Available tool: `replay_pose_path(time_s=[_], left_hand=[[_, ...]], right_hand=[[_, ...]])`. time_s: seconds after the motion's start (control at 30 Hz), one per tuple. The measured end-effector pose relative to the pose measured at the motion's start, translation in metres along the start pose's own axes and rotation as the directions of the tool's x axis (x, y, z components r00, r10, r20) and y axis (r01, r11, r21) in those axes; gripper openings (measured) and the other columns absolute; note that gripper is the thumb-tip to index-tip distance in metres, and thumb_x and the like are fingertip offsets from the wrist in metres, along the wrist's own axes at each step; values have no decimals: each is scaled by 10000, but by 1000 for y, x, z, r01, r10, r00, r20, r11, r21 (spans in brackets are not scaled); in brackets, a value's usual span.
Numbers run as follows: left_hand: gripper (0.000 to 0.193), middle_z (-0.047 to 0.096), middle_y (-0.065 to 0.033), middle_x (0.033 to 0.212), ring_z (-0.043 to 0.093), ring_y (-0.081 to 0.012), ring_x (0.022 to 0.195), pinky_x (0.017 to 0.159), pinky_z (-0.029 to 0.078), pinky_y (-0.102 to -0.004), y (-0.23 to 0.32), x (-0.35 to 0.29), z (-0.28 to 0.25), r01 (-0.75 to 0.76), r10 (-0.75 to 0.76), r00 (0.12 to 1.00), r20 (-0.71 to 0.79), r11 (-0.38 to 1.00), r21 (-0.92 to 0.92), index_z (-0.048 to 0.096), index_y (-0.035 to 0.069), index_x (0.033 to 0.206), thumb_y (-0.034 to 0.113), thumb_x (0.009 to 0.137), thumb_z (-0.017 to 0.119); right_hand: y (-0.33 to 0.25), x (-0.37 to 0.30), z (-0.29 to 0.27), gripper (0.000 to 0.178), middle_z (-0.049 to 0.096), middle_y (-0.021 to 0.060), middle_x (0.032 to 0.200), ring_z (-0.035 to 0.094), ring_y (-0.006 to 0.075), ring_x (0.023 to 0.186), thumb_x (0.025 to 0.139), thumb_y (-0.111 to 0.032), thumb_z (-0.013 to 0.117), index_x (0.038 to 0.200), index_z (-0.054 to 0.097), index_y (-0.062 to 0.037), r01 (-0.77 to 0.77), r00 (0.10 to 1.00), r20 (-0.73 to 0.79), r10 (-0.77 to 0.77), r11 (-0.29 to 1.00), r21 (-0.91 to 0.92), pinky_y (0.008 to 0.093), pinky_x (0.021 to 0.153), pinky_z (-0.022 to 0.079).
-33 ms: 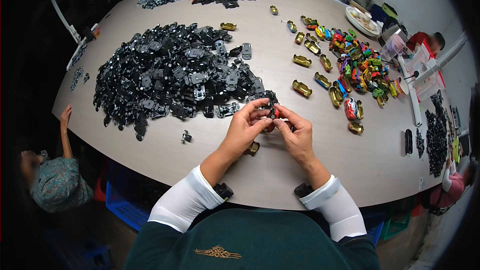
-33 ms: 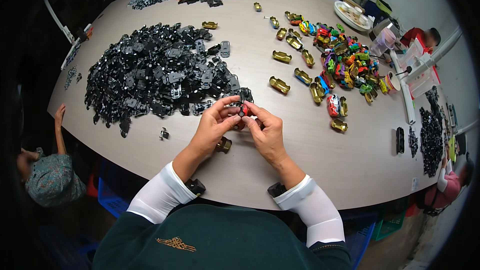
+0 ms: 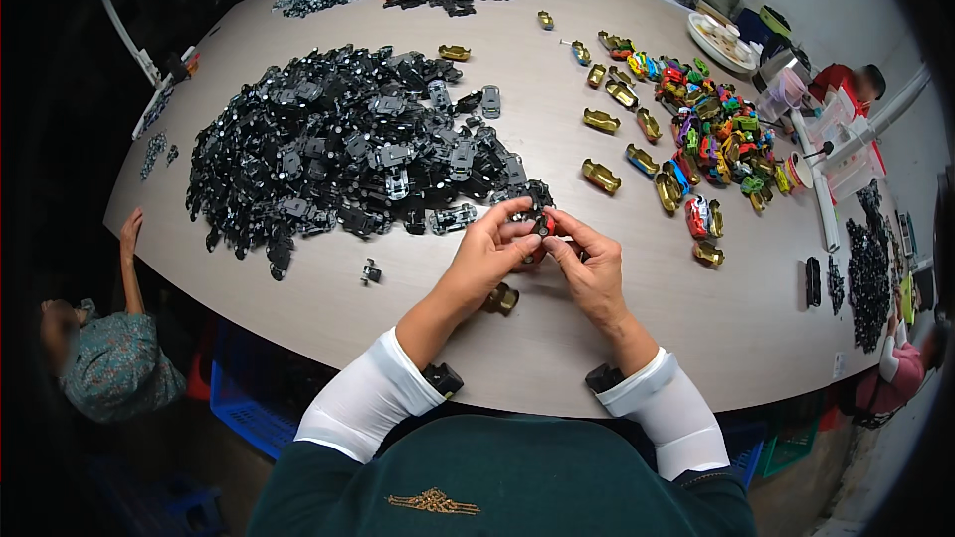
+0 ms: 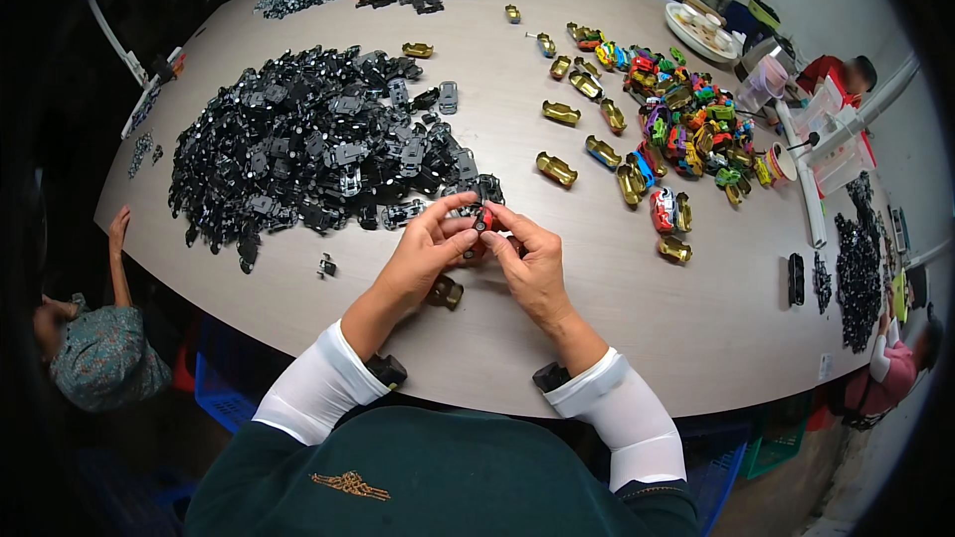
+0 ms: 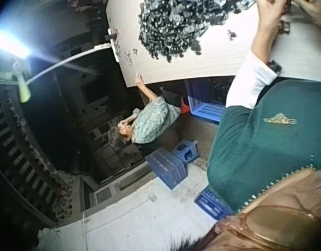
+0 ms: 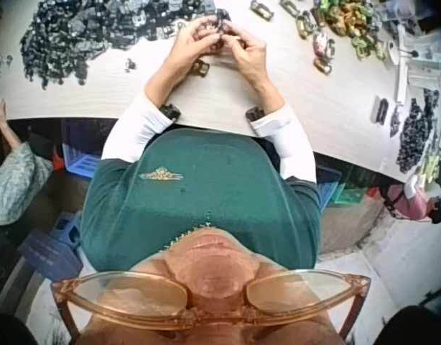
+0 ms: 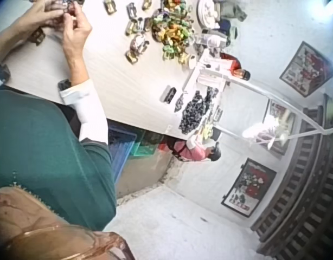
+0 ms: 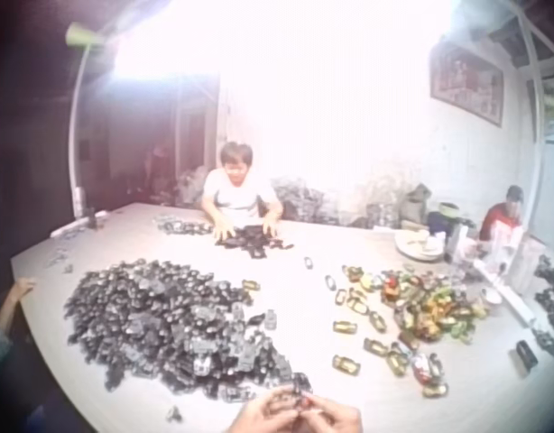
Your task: The person assembles small toy cars by hand at a large round table. They pick up a black chassis and a colored body, fit them together, and place the completed unit on the table. The process is repeated continuously with different colored bodies.
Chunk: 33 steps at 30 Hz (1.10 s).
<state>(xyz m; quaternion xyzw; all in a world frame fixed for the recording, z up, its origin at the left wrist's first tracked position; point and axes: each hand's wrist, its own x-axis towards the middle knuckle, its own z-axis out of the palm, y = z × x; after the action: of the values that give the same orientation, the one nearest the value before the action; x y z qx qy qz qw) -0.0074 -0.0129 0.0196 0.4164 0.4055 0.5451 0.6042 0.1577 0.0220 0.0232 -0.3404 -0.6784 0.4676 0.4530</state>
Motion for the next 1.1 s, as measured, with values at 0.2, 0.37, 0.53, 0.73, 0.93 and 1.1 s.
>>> replay_pose_path(time_s=[0.2,0.37,0.53,0.73,0.93,1.1], left_hand=[[288,640,-34,948,579,-65,758,618,483,-205,-1,2,-8,152,-149,988,40,985,-86,536,50,1197,134,930,607],[175,610,-15,841,519,-40,651,516,413,-184,8,4,-9,185,-188,982,6,959,-212,542,81,1070,166,933,608],[158,606,-21,815,542,-50,618,467,420,-175,2,4,-7,166,-168,986,6,971,-170,540,71,1035,170,934,611],[151,618,-19,787,556,-50,571,407,411,-156,0,3,-4,130,-130,991,3,989,-68,567,59,983,169,916,645],[125,618,-10,774,534,-41,549,392,374,-148,4,0,-1,147,-146,989,8,987,-61,604,59,927,169,907,659],[111,612,-3,751,514,-33,534,379,339,-150,1,1,-2,138,-138,990,-5,988,-65,607,59,924,158,909,653]], right_hand=[[4,4,-7,283,623,31,894,557,57,697,876,-49,656,1150,618,10,-228,973,45,225,972,58,198,571,477],[0,7,-20,163,601,42,834,538,79,634,941,-126,580,1049,604,-5,-519,855,244,458,755,402,196,523,466],[-17,8,-22,190,580,13,720,487,51,541,973,-159,527,1067,600,-10,-576,816,317,484,732,364,180,431,383],[-18,6,-23,200,564,-8,659,430,23,456,984,-180,508,1056,595,-14,-639,765,402,503,671,376,162,371,293],[-15,5,-21,159,573,-10,651,428,21,443,977,-184,524,962,586,-39,-639,767,408,496,650,411,159,358,279],[-16,4,-19,141,579,-8,648,424,18,444,961,-176,555,939,587,-40,-627,777,388,496,668,400,159,372,288]])
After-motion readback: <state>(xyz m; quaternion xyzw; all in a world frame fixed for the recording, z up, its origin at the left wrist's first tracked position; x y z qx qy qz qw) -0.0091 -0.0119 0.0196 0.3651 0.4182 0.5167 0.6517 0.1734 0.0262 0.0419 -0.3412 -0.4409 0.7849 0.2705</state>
